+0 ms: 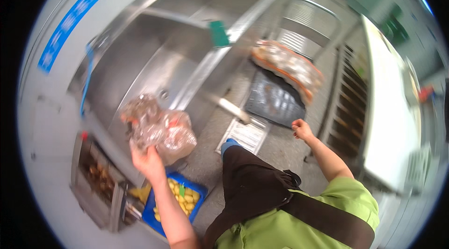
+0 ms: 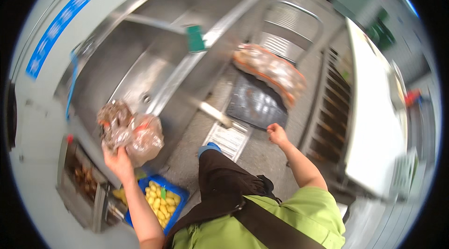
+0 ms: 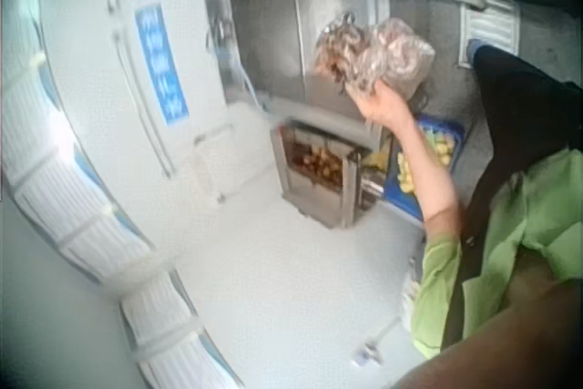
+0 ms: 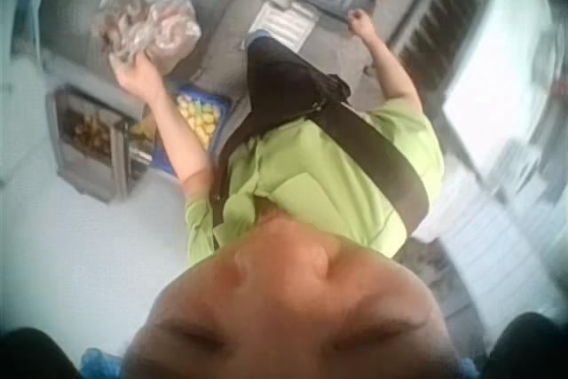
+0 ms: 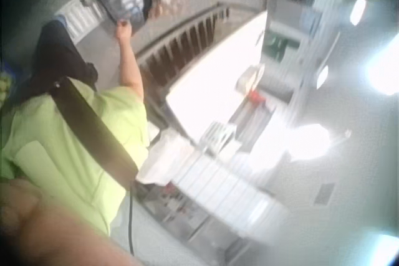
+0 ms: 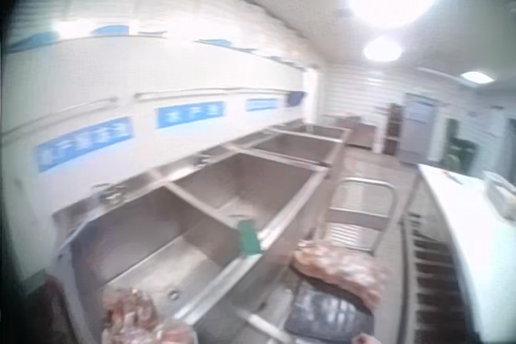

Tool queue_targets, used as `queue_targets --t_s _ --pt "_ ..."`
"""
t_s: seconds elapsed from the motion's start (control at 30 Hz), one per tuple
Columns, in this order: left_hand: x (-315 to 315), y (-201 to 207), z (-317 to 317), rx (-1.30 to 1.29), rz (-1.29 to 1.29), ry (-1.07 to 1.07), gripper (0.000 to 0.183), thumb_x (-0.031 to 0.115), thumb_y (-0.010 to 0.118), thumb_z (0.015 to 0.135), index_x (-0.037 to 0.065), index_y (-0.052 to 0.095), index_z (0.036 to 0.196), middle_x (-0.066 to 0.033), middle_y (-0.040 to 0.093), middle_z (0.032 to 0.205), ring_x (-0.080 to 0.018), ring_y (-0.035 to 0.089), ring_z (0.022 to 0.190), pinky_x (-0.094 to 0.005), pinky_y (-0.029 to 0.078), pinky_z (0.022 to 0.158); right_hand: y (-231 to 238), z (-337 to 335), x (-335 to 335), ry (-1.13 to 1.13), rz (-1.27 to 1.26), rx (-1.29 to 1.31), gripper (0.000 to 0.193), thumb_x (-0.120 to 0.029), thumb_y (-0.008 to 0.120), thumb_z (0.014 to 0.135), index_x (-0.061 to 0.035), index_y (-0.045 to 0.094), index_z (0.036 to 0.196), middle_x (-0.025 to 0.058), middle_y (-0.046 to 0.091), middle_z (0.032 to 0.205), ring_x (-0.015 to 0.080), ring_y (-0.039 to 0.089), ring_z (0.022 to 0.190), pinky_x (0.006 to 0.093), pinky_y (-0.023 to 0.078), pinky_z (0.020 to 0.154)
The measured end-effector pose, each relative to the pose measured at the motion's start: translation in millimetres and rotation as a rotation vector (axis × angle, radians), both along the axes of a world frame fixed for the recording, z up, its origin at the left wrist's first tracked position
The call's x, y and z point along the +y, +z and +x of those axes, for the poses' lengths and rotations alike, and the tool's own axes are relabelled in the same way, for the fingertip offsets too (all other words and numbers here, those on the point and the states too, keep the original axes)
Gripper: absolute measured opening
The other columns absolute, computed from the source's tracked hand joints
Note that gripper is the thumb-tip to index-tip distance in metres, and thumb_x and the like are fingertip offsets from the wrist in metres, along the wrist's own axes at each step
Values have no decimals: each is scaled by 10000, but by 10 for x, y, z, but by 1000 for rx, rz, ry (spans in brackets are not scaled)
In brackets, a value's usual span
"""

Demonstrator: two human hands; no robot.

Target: The person transfers peeled potatoes from a blue bin into a stainless steel machine, then handles a plastic bag of unpeeled potatoes and places it on a cart. The person also moves a tray of eggs to a trash bin and retrieves a strainer from a sink.

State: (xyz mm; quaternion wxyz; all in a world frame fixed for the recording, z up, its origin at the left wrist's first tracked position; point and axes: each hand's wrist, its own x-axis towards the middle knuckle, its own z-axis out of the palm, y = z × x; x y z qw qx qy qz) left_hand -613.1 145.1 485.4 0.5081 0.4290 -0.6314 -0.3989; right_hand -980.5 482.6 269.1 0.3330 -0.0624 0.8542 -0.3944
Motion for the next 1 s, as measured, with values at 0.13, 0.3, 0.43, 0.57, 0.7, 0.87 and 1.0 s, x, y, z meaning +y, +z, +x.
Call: queue_targets --t_s 0.13,0.3,0.43,0.57,0.7,0.87,1.0 --pt "504 -81 -644 -1 -30 -156 349 -84 522 792 -63 520 1140 -112 594 1092 -160 555 975 -277 428 863 -464 185 1397 -22 213 -137 210 -151 536 826 -24 541 994 97 615 737 181 612 563 323 515 479" --pt "1253 -113 -1691 76 108 -510 302 -83 519 811 -50 534 1111 -84 603 1045 -141 559 939 -254 435 835 -379 308 2335 -92 362 -250 243 -158 548 805 -25 536 1008 107 625 764 187 623 614 326 531 525" --pt "1827 -114 -2787 89 135 -751 264 -82 530 815 -42 550 1076 -66 611 1005 -128 564 909 -240 434 818 -175 56 2818 -353 105 -257 222 -159 557 840 -38 516 1021 70 595 832 158 591 601 311 507 500" --pt "2485 -183 -4007 118 132 -877 269 -77 542 811 -43 550 1078 -67 611 1007 -127 566 910 -241 436 816 334 -622 3048 -340 -98 -187 256 -185 551 883 -35 494 1082 51 563 808 130 563 615 287 480 526" --pt "3057 -217 -5111 139 216 -951 276 -61 562 800 -45 555 1076 -68 612 1006 -129 567 902 -253 440 810 1118 -1305 3480 -382 -187 -71 215 -172 526 908 -52 512 1086 21 545 806 93 540 668 251 476 569" --pt "3708 -18 -6372 110 57 -1080 252 -39 568 805 -40 569 1057 -52 621 985 -117 562 884 -238 432 791 1431 -2125 4122 -626 -268 69 201 -141 540 895 -49 525 1072 20 559 819 87 534 633 233 457 544" --pt "3968 113 -7234 173 98 -1162 248 -38 573 809 -34 576 1057 -46 626 979 -114 561 898 -232 429 798 1515 -2609 4513 -766 -353 176 192 -149 548 889 -57 541 1058 27 561 854 88 545 628 229 461 527"
